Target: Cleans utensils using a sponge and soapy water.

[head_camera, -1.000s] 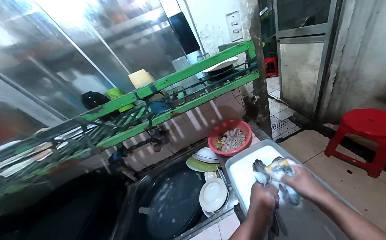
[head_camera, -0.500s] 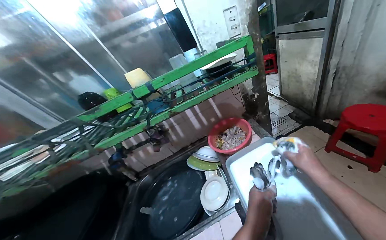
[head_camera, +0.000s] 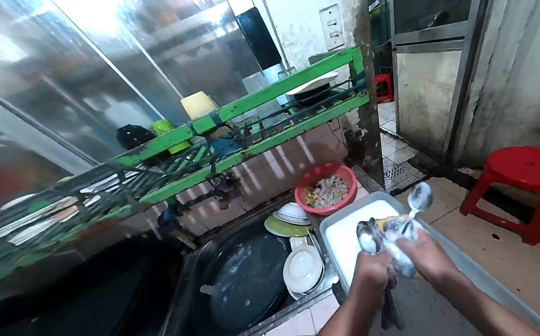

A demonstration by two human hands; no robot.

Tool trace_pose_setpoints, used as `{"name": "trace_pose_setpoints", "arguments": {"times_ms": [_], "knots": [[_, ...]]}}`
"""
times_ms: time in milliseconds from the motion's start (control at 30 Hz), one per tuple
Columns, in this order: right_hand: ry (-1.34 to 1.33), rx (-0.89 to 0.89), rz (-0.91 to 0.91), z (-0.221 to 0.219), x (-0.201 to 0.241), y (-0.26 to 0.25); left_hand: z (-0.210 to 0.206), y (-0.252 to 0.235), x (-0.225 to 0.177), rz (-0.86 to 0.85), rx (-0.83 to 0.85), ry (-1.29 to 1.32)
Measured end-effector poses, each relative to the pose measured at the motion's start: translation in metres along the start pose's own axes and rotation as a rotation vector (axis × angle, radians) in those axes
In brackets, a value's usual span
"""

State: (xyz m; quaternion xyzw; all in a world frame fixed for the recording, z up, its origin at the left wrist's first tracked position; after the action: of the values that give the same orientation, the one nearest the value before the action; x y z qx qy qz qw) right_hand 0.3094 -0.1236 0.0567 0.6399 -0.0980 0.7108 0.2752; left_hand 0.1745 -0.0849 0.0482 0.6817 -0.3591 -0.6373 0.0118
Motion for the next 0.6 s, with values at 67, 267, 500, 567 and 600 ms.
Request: {"name": "trace_pose_setpoints", "arguments": {"times_ms": [67,267,500,567,600], "knots": [[0.127,-0.015,0.017,0.014,0.001,-0.010,0.005,-0.002,-0.002,0.019,0.010,0.006],[0.898,0.693,-0.132,0.038,0.024,-0.019,0.023,-0.021,0.010,-0.118,0.246,0.059],[0.924,0.975,-0.060,0.006,-0.017,0.004,0.020,-0.030,0.003,-0.056,0.273,0.236],[0.920,1.003,-0.008,0.018,-0.017,0.007,0.024,-0.035,-0.008,0.001,0.155,0.338],[0.872,0.918,0.019,0.028,-0.015,0.005,0.026,-0.037,-0.012,0.025,0.109,0.321]]}}
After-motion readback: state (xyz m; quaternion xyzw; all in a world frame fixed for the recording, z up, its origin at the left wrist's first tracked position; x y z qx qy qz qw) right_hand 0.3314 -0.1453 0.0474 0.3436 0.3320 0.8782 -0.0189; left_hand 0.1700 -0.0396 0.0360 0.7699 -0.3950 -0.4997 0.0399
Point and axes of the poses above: each hand's wrist, its own y-axis away from the middle knuckle, its own z-axis out of the back of the hand, x = y × z, the point moved 1 cm from there along -y, towards the middle knuckle, and after that the axes turned 2 degrees about z, right-handed, at the moved point
